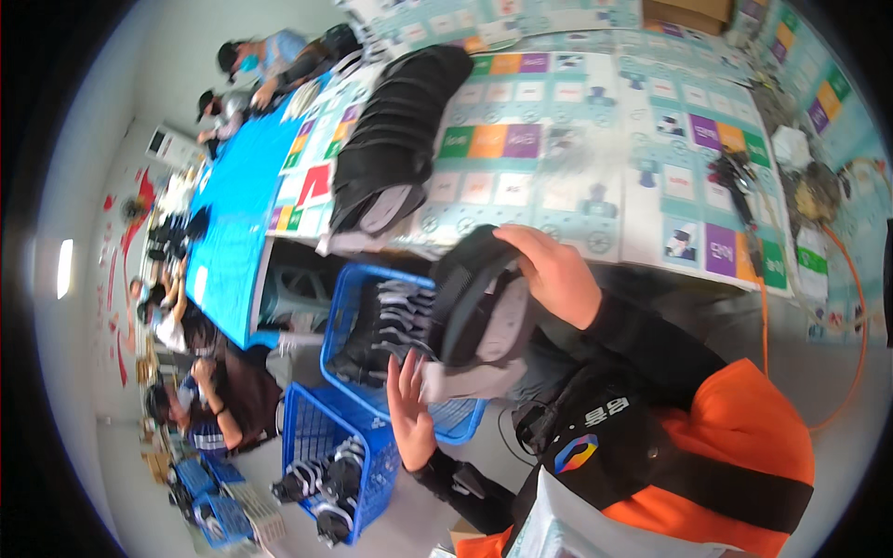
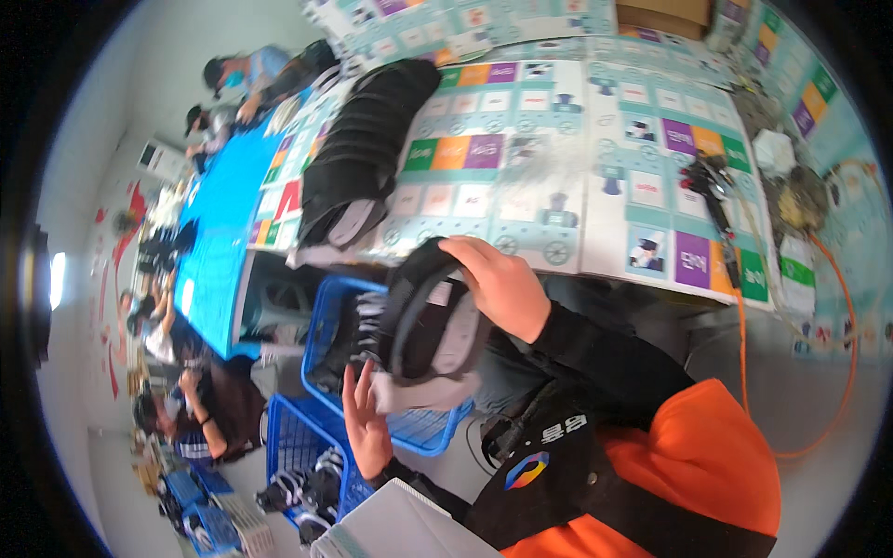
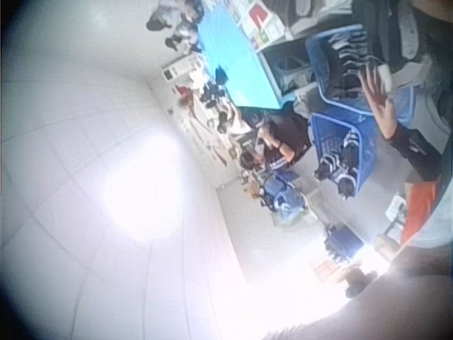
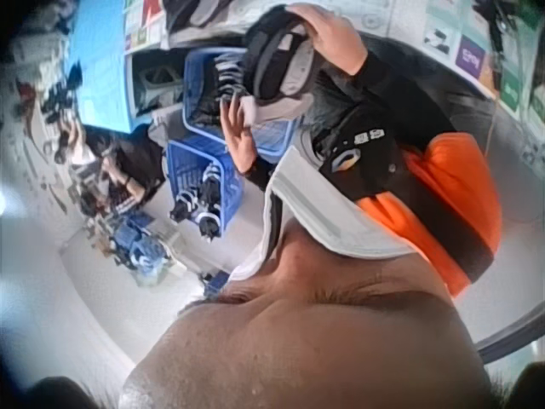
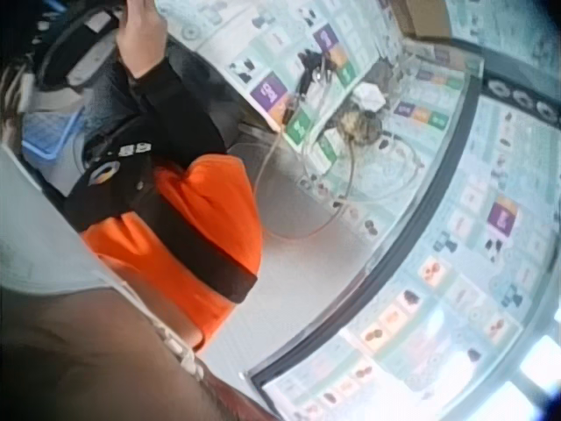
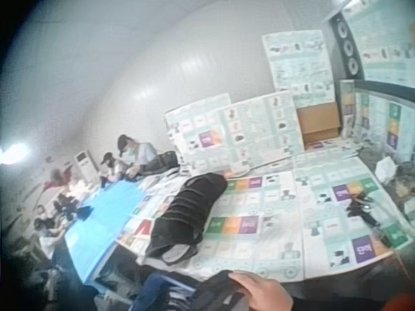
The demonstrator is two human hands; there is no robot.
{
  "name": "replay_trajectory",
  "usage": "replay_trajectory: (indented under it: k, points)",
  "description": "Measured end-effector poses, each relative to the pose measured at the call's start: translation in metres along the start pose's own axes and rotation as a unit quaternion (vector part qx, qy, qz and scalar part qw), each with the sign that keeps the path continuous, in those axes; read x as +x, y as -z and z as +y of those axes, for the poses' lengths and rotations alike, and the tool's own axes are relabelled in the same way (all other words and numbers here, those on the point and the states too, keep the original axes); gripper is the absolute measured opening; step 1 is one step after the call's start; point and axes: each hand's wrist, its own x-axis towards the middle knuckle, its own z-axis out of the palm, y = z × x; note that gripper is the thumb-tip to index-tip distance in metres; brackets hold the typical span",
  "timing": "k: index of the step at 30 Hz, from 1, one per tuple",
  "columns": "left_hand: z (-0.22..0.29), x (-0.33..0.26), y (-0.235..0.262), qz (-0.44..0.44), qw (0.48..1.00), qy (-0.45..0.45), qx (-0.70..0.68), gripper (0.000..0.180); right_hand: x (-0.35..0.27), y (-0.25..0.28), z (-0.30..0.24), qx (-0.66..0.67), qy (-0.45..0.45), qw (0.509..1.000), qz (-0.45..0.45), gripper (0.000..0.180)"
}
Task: The person picks up shoe liners, trims excess material using nippers, and stacks them in a pile on the table.
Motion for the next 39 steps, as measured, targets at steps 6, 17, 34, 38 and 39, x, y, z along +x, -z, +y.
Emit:
replay_trajectory:
  k: [6, 17, 34, 38, 39]
  points:
    - [0.035, 0.07, -0.067, 0.251, 0.941, -0.067, 0.216, 0.036, 0.016, 0.03, 0.01, 0.059, -0.061, 0.995, 0.047, 0.043]
    - [0.109, 0.23, -0.179, 0.02, 0.819, -0.324, 0.473, 0.025, -0.033, 0.278, 0.181, -0.503, -0.296, 0.808, 0.084, 0.047]
    - [0.089, 0.282, -0.265, -0.093, 0.753, -0.338, 0.557, 0.022, 0.02, 0.172, 0.033, 0.144, -0.407, 0.898, -0.082, 0.022]
    - [0.084, 0.276, -0.27, -0.1, 0.756, -0.328, 0.557, 0.024, 0.011, 0.148, 0.062, -0.117, -0.282, 0.952, -0.002, 0.023]
    - [0.084, 0.275, -0.268, -0.097, 0.757, -0.332, 0.554, 0.024, 0.013, 0.148, 0.056, -0.114, -0.281, 0.953, -0.003, 0.023]
